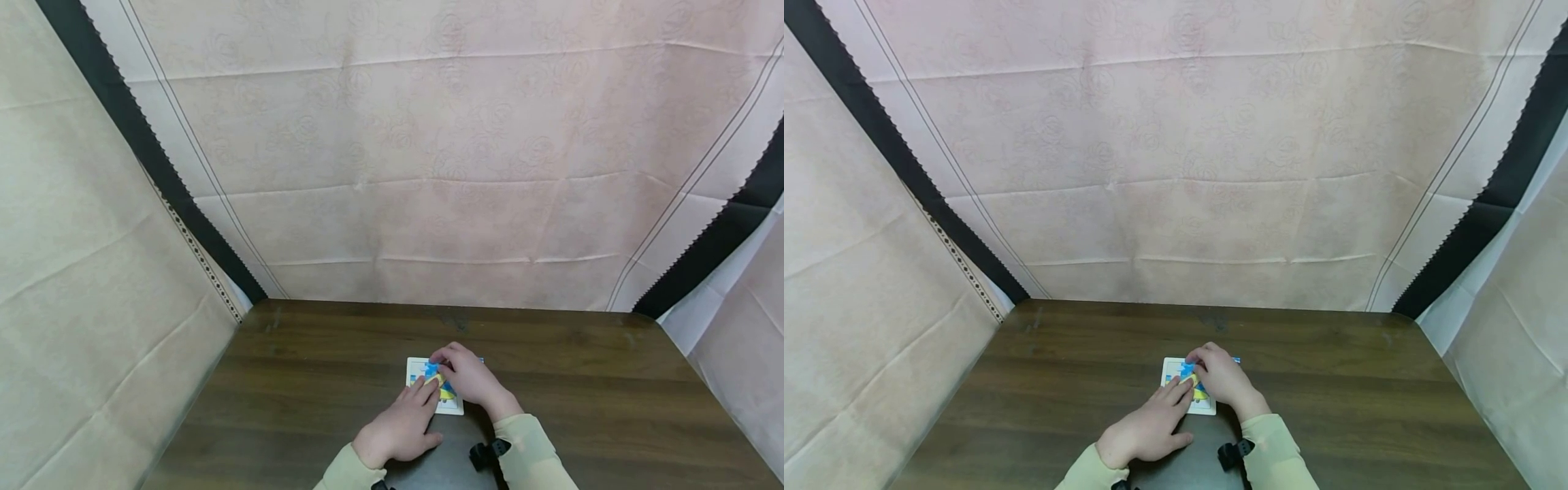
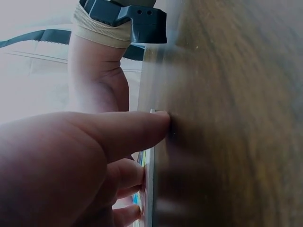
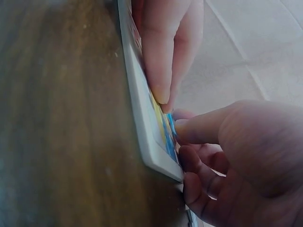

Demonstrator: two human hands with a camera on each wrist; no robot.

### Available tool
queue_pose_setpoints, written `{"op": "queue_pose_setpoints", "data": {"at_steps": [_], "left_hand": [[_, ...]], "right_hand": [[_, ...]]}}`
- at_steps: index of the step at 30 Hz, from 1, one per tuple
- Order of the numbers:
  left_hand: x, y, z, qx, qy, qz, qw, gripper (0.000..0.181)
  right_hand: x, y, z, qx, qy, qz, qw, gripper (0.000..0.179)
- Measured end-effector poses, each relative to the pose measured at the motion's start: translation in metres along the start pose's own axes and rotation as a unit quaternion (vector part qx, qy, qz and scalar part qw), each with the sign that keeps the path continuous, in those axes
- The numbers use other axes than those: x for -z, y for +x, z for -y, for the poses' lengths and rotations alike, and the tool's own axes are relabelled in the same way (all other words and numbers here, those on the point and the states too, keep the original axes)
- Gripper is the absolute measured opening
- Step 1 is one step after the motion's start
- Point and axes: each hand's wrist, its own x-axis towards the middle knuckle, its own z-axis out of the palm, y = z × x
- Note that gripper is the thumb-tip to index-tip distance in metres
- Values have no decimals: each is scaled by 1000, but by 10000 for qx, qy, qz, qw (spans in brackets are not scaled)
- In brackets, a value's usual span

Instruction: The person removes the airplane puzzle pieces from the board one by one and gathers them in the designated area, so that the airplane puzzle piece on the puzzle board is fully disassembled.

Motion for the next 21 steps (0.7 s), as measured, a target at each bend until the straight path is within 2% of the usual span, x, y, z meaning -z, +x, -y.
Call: {"op": "queue_pose_setpoints", "data": {"at_steps": [11,21], "left_hand": [[-2,1,-2,86,-15,62,9999,77],[-3,2,-3,134,80,53,9999,77]], "right_hand": [[1,-2,2,101,26,82,9999,19],[0,-1,2,14,31,84,10000,19]]}}
